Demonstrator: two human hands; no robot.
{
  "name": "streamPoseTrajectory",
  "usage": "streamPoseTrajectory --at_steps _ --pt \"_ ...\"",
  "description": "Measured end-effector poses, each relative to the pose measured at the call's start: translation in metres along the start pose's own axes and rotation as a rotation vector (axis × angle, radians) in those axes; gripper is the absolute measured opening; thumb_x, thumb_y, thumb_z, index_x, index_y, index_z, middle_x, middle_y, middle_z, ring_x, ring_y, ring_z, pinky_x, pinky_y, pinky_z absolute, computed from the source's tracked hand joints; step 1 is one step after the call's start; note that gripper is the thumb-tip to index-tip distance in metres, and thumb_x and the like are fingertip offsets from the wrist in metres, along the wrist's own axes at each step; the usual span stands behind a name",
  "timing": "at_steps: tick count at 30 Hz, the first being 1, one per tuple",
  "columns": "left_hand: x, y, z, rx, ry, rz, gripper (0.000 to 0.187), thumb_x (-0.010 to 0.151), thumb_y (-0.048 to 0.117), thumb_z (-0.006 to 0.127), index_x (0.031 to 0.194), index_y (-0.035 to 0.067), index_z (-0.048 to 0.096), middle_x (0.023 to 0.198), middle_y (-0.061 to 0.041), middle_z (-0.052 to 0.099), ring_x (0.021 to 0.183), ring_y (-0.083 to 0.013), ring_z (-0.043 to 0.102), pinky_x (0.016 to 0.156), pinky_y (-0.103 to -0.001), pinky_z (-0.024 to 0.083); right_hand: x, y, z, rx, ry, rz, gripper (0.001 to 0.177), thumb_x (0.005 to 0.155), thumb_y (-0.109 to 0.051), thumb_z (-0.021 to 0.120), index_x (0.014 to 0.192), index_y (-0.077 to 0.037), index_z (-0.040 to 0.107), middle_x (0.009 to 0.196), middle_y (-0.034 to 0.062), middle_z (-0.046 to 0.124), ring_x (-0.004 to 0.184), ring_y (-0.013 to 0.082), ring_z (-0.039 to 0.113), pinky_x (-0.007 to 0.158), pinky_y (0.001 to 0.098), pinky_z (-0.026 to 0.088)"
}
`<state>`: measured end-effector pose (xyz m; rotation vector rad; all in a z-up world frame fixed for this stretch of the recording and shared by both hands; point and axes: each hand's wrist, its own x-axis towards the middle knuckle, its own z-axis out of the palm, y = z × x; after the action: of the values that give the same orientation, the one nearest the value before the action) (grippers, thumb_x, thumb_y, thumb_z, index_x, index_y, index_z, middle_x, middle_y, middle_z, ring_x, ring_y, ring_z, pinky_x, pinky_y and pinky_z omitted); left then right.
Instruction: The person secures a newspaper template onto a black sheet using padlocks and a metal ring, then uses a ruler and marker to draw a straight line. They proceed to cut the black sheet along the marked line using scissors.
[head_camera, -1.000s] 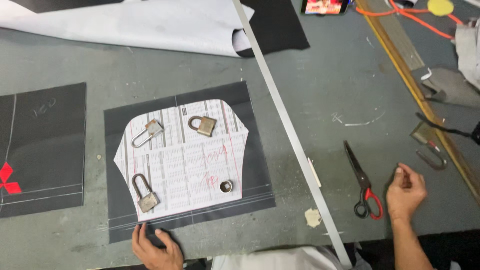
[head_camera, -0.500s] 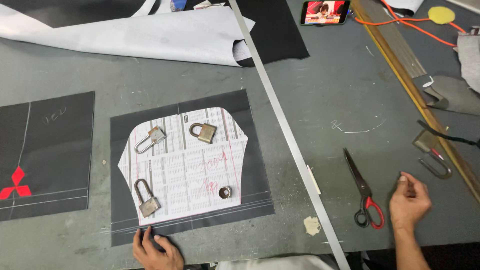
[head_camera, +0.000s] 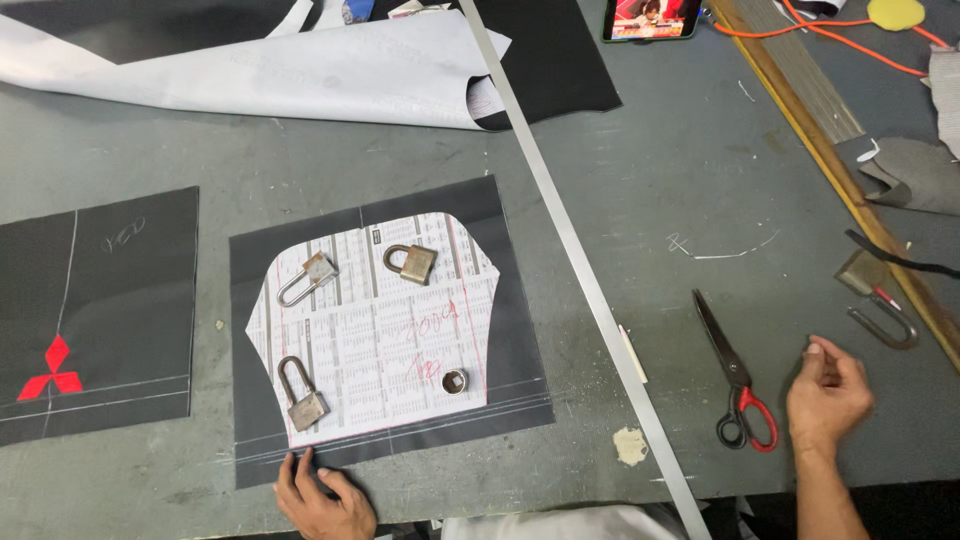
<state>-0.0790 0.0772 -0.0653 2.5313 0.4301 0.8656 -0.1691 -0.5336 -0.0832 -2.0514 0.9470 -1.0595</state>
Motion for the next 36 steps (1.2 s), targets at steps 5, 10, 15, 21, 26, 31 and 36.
streamPoseTrajectory --at_steps 5,10,15,21,26,31,36 --pt "0.002 0.0 0.0 0.038 0.035 0.064 0.03 0.097 0.005 0.053 0.122 -0.004 0.067 0.143 -0.019 0.056 0.134 -0.0386 0.053 0.112 -0.053 0.046 0.001 -0.002 0.0 -0.024 -0.003 0.001 0.012 0.109 -0.001 0.067 0.117 -0.004 0.076 0.103 0.0068 0.067 0.09 0.0145 0.062 0.075 0.0285 0.049" --pt "-0.003 -0.004 0.001 0.017 0.011 0.034 0.031 0.097 0.004 0.053 0.123 -0.005 0.067 0.143 -0.021 0.056 0.133 -0.0404 0.051 0.108 -0.053 0.047 0.0 -0.001 0.0 -0.037 0.003 0.037 0.012 0.107 -0.002 0.067 0.116 -0.005 0.075 0.103 0.0045 0.067 0.088 0.0127 0.063 0.073 0.0278 0.049" --pt "0.001 -0.007 0.003 0.072 -0.021 0.034 0.031 0.098 0.005 0.053 0.124 -0.005 0.066 0.143 -0.021 0.054 0.135 -0.0398 0.05 0.108 -0.052 0.047 0.001 0.0 0.003 -0.004 0.021 -0.002 0.011 0.107 -0.002 0.069 0.115 -0.005 0.077 0.101 0.0051 0.066 0.088 0.0129 0.063 0.075 0.0273 0.05" --pt "-0.001 -0.004 0.002 0.067 -0.02 0.017 0.03 0.098 0.006 0.054 0.123 -0.004 0.067 0.143 -0.018 0.056 0.135 -0.0394 0.05 0.108 -0.052 0.047 0.002 0.001 0.003 0.042 0.007 -0.009 0.011 0.109 -0.003 0.068 0.115 -0.005 0.076 0.101 0.0047 0.066 0.089 0.0121 0.063 0.076 0.0272 0.05" --pt "0.0 -0.001 0.001 0.056 -0.022 -0.006 0.03 0.098 0.006 0.054 0.124 -0.003 0.067 0.143 -0.018 0.056 0.134 -0.0383 0.05 0.107 -0.05 0.047 0.001 -0.007 0.001 0.013 0.0 0.016 0.008 0.111 -0.005 0.069 0.113 -0.005 0.076 0.101 0.0049 0.066 0.087 0.0125 0.063 0.075 0.0274 0.05" --pt "0.0 -0.001 0.002 0.062 -0.007 0.002 0.03 0.097 0.006 0.055 0.123 -0.003 0.067 0.143 -0.018 0.056 0.134 -0.0378 0.05 0.108 -0.05 0.046 0.0 -0.016 -0.002 0.018 -0.009 0.014 0.008 0.111 -0.006 0.068 0.115 -0.005 0.076 0.101 0.0045 0.066 0.088 0.0128 0.062 0.076 0.0278 0.049" --pt "0.001 -0.001 0.001 0.075 -0.014 0.019 0.03 0.097 0.007 0.055 0.123 -0.003 0.067 0.142 -0.018 0.056 0.134 -0.0386 0.05 0.108 -0.051 0.046 -0.001 -0.019 -0.004 -0.044 -0.013 0.014 0.008 0.111 -0.007 0.069 0.113 -0.006 0.076 0.1 0.0041 0.066 0.087 0.0132 0.062 0.075 0.0286 0.05"
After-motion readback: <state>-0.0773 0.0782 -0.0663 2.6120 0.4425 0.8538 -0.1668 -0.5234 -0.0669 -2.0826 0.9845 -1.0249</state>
